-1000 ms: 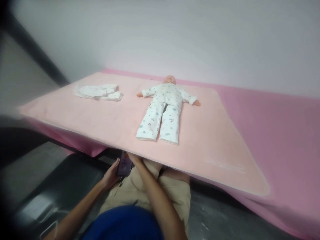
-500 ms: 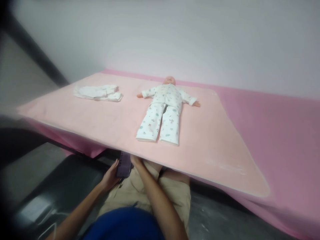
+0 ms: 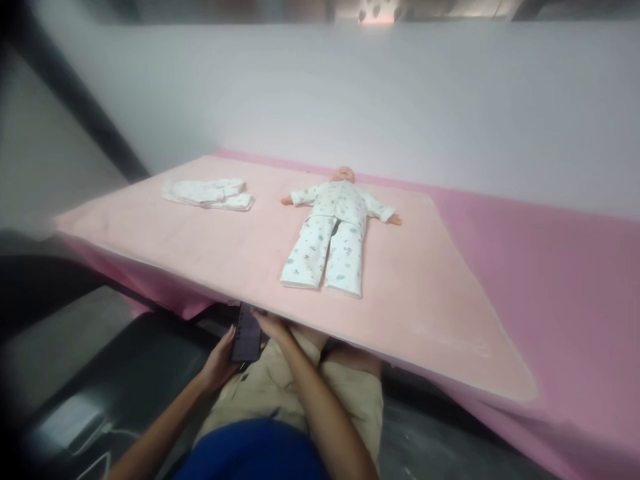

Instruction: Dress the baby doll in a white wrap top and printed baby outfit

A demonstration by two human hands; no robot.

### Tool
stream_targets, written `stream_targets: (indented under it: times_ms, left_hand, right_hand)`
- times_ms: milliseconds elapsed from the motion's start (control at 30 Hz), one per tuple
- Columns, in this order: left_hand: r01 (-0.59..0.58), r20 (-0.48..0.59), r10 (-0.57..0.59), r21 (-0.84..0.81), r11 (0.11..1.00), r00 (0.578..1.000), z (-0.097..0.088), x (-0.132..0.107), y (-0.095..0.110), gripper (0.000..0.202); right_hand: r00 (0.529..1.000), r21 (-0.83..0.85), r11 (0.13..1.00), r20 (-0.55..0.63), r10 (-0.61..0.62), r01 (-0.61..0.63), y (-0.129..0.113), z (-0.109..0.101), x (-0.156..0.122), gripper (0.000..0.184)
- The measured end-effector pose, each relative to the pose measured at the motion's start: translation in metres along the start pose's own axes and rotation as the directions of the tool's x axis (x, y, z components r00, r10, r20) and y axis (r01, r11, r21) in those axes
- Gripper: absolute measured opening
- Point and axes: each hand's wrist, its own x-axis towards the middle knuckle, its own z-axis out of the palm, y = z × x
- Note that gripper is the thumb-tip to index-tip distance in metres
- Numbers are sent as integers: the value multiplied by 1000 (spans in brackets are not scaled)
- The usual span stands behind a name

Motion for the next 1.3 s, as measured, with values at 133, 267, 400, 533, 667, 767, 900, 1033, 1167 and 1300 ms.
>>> stream_targets:
  times_ms: [133,267,400,533,667,767,900,1033,1167,1300]
  left_hand:
    - [5,-37,-4,3,1000,999,0,2,9,70]
    - [-10,-54,11,11,1000,998,2,3,19,69]
    - [-28,-79,30,29,999,996,4,-1,23,66]
    - [-49,-140,57,65,997,988,6,-5,22,72]
    - [-33,-157,47,96,995,987,10,-6,22,76]
    - [-9,-143,25,113,994,989,12,-6,25,74]
    - [-14,-113,26,103,995,993,16,-8,29,69]
    - [-2,-95,16,147,989,995,26,-14,32,73]
    - [-48,-32,58,270,962,998,35,-19,30,91]
    - [-87,-39,107,340,936,993,37,-18,26,91]
  right_hand:
    - [996,30,998,77,46,-48,3,4,-7,35]
    - [986,59,995,152,66,-76,6,9,-9,41]
    - [980,78,994,191,55,-71,10,11,-7,51]
    - [986,85,996,166,-3,-11,8,8,-8,68]
    - [982,19,997,172,-76,74,-3,5,-15,73]
    - [978,-4,996,188,-86,88,-9,4,-19,79]
    - [975,16,992,185,-123,122,-8,4,-17,78]
    - [999,17,1000,37,3,-3,-2,3,-9,43]
    - [1000,19,1000,1,21,-21,0,1,-3,47]
    - [1000,10,1000,-4,20,-20,0,0,-4,54]
